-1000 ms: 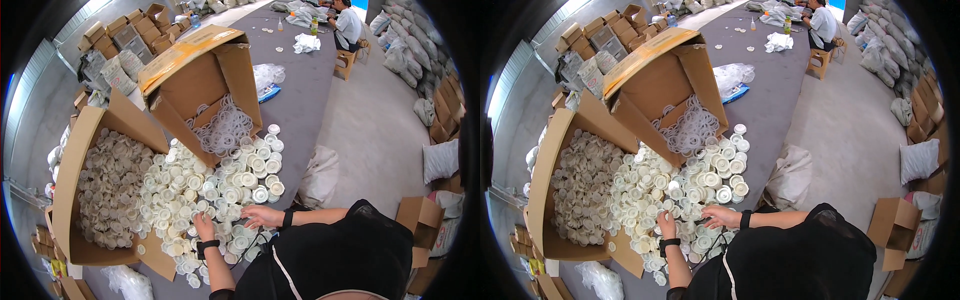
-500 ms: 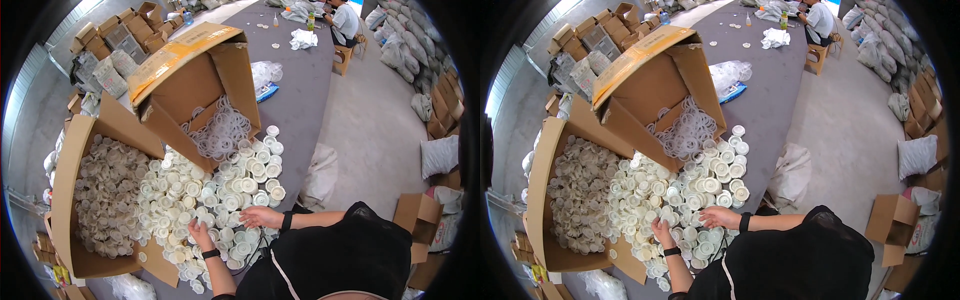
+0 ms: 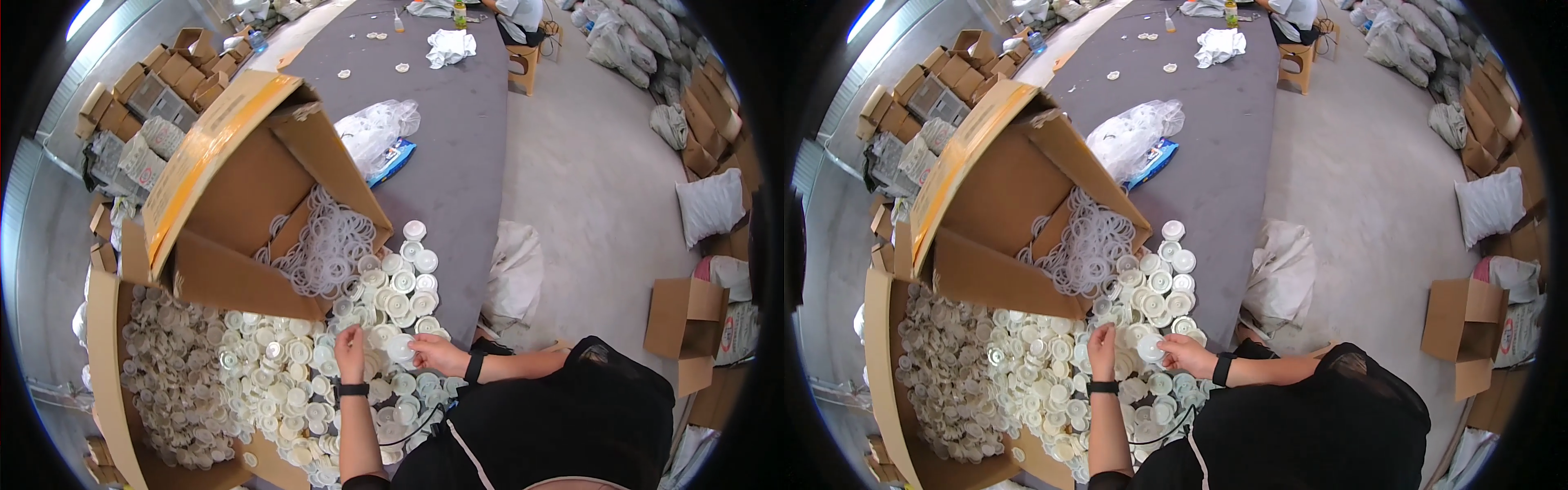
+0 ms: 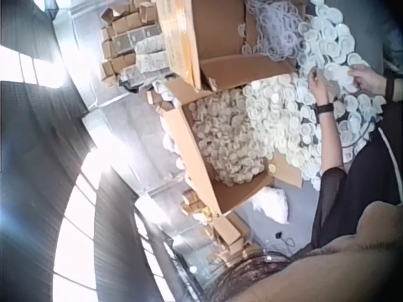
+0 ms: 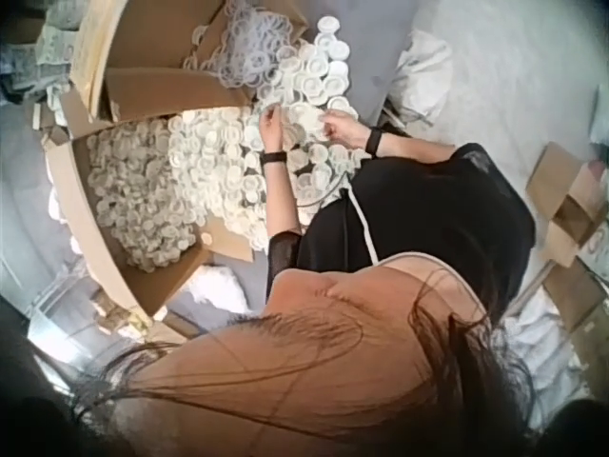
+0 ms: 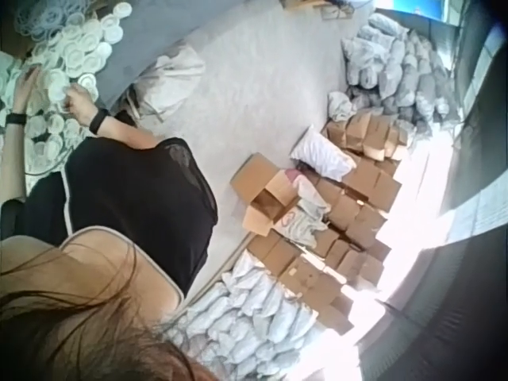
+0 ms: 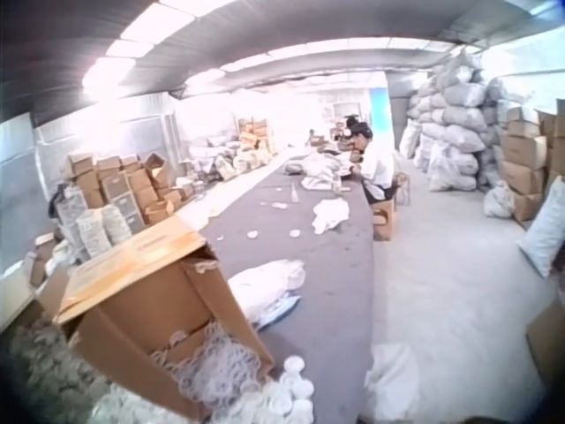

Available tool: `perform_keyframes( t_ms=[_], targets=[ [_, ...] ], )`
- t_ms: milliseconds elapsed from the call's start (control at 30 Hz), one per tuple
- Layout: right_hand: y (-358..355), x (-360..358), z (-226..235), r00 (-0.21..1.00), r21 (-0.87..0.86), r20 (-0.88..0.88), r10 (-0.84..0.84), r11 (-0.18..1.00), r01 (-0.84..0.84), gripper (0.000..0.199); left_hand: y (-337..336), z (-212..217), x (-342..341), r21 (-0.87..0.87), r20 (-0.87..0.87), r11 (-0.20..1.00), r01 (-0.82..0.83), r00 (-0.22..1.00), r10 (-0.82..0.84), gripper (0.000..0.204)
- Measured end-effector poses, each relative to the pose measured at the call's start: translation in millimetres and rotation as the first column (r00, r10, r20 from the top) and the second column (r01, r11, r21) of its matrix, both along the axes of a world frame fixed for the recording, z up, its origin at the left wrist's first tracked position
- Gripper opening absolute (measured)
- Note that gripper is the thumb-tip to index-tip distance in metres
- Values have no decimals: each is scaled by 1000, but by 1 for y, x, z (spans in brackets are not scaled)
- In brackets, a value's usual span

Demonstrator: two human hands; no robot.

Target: Sorting and inspecting small white plastic components at a factory workbench.

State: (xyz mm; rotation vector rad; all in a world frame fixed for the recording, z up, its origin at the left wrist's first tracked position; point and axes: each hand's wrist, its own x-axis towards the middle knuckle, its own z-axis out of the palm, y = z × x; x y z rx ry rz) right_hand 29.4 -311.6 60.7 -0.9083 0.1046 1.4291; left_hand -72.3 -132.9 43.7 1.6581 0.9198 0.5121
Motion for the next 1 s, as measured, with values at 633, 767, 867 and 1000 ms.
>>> perform_keyframes(
  t_ms=[633, 767, 867, 1000],
  targets=[
    [7, 37, -19, 988, -48, -107, -112, 993, 108, 17, 124, -60, 84, 360, -665, 896, 259, 745, 52, 19],
    [10, 32, -16, 988, -52, -113, -104, 994, 98, 18, 121, -73, 64, 462, -452, 876, 141, 887, 96, 17],
    [12, 28, -15, 991, -10, -115, -61, 998, 60, 19, 115, -66, 53, 305, -93, 948, -88, 988, 121, 15],
    [11, 22, -9, 992, -17, -107, -69, 998, 67, 18, 93, -26, 38, -275, 15, 910, -312, 945, 328, 6]
  ],
)
